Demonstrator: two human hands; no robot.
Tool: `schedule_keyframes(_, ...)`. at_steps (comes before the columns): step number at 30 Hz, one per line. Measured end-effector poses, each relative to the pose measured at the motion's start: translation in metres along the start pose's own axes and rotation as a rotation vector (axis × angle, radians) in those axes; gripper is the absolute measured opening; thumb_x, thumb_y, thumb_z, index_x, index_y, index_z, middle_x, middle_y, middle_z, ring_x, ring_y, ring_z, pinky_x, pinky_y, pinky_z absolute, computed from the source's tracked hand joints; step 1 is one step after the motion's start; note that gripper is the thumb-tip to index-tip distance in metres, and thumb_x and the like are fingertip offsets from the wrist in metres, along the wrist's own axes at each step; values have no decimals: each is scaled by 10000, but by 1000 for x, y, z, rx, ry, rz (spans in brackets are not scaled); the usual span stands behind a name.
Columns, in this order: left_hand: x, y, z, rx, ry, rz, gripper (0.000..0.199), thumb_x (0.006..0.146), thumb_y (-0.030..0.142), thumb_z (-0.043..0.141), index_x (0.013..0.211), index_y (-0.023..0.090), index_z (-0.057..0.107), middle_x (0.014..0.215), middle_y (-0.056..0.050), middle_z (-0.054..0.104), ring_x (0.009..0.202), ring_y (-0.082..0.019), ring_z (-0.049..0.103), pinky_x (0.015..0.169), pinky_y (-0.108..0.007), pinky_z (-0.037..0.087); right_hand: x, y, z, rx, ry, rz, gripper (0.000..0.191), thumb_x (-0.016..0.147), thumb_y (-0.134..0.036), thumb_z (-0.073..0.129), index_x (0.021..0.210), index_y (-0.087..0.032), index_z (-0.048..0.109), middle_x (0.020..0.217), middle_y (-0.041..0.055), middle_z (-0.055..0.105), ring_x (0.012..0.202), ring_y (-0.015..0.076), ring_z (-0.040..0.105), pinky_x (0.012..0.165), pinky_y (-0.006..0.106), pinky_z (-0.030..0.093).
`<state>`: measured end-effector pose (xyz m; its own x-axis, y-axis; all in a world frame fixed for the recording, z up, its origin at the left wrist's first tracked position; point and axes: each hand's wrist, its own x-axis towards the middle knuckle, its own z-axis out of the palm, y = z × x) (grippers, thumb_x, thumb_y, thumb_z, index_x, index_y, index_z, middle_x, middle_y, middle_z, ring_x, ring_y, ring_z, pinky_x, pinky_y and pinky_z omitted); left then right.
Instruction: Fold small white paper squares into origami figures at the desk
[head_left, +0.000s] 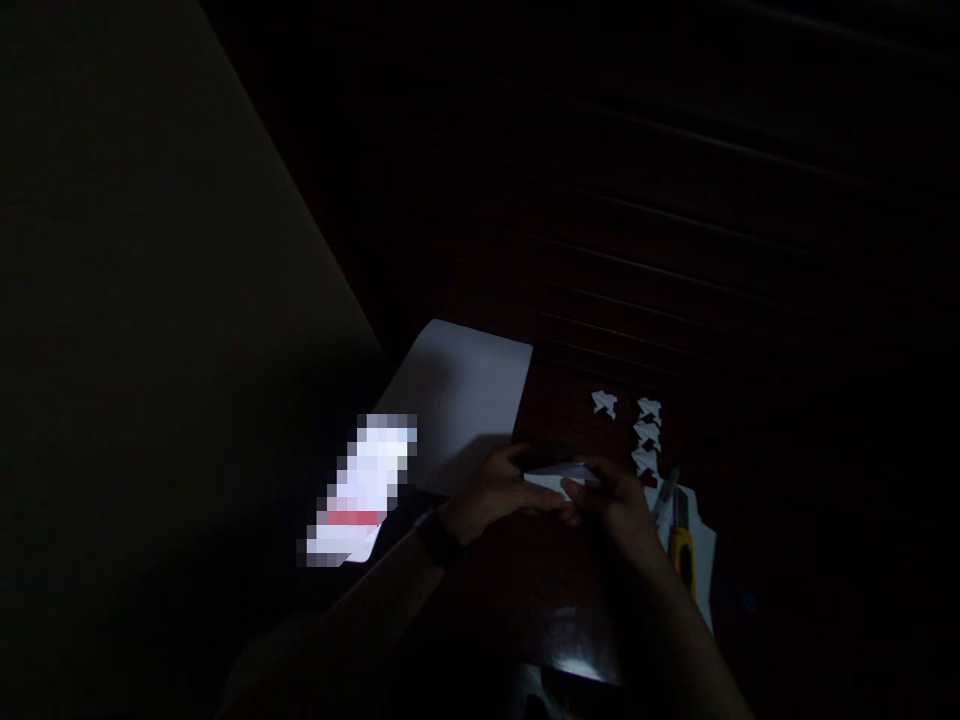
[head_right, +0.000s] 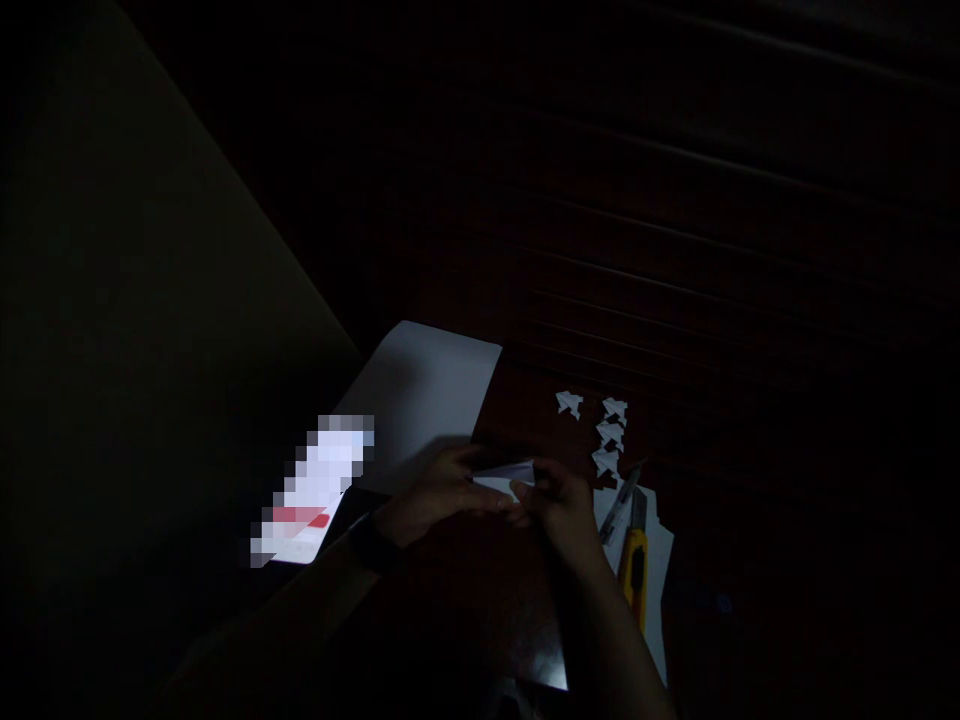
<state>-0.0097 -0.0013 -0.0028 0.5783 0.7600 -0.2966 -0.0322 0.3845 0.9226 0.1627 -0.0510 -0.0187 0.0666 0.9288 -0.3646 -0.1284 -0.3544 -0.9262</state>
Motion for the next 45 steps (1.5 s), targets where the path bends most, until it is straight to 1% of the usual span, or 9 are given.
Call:
schedule_keyframes(3,-2,3,2,-14,-18,-1,581,589,233,760,1129,148,564,979,-117,651,751,-189,633,581,-255,483,-1,-1,2,-29,26,-15,341,706,-326,694,985,-171,574,636,20,667,487,166,629,462,254,511)
schedule_keyframes(7,-3,4,1,-31,-32,2,622,584,219,766,1159,149,540,979,-119,649,760,-191,632,605,-274,491,-3,-5,5,-72,71,-38,333,701,-340,696,968,-175,586,588,4,651,481,170,629,459,247,503)
schedule_keyframes(13,-2,-2,-2,-96,-91,-56,631,619,232,748,1191,145,496,986,-131,636,728,-179,638,623,-304,509,-2,-7,0,-19,60,-39,461,659,-332,727,1052,-170,550,599,9,647,489,191,633,470,286,520)
schedule_keyframes(18,-1,-4,-3,-122,-110,-58,594,620,206,746,1161,153,509,955,-109,638,688,-159,639,599,-285,519,-3,-10,0,25,81,-16,494,655,-337,734,1067,-165,523,577,3,634,455,177,616,435,270,503)
schedule_keyframes(23,-1,-1,-4,-110,-97,-78,560,622,223,746,1120,143,503,928,-99,639,708,-173,646,594,-287,529,-6,-12,1,13,87,-33,498,643,-361,738,1059,-169,542,578,9,647,460,173,617,444,267,505)
schedule_keyframes(29,-1,1,-4,-108,-101,-102,591,616,242,750,1118,136,456,866,-94,644,652,-170,644,574,-301,529,-4,-8,-2,18,121,-44,495,617,-365,748,1042,-197,557,594,-10,645,457,165,610,452,275,511)
schedule_keyframes(33,1,-2,-6,-133,-101,-83,565,600,230,765,1063,148,452,831,-78,642,658,-182,649,589,-322,531,-4,-10,-3,0,108,-81,452,644,-335,732,1039,-197,561,582,-12,637,465,161,605,465,273,511)
schedule_keyframes(37,2,-7,-8,-98,-92,-61,517,626,249,749,1035,152,448,812,-72,635,653,-183,648,577,-323,533,-5,-11,-3,-10,118,-87,434,657,-321,725,1040,-200,559,573,-17,629,469,165,608,460,271,509)
schedule_keyframes(45,7,-10,-6,-27,-52,-97,510,627,235,743,1018,152,428,779,-63,637,625,-182,645,551,-334,536,-7,-13,2,-10,142,-85,448,645,-360,728,1028,-191,567,594,1,643,476,175,616,459,279,512)
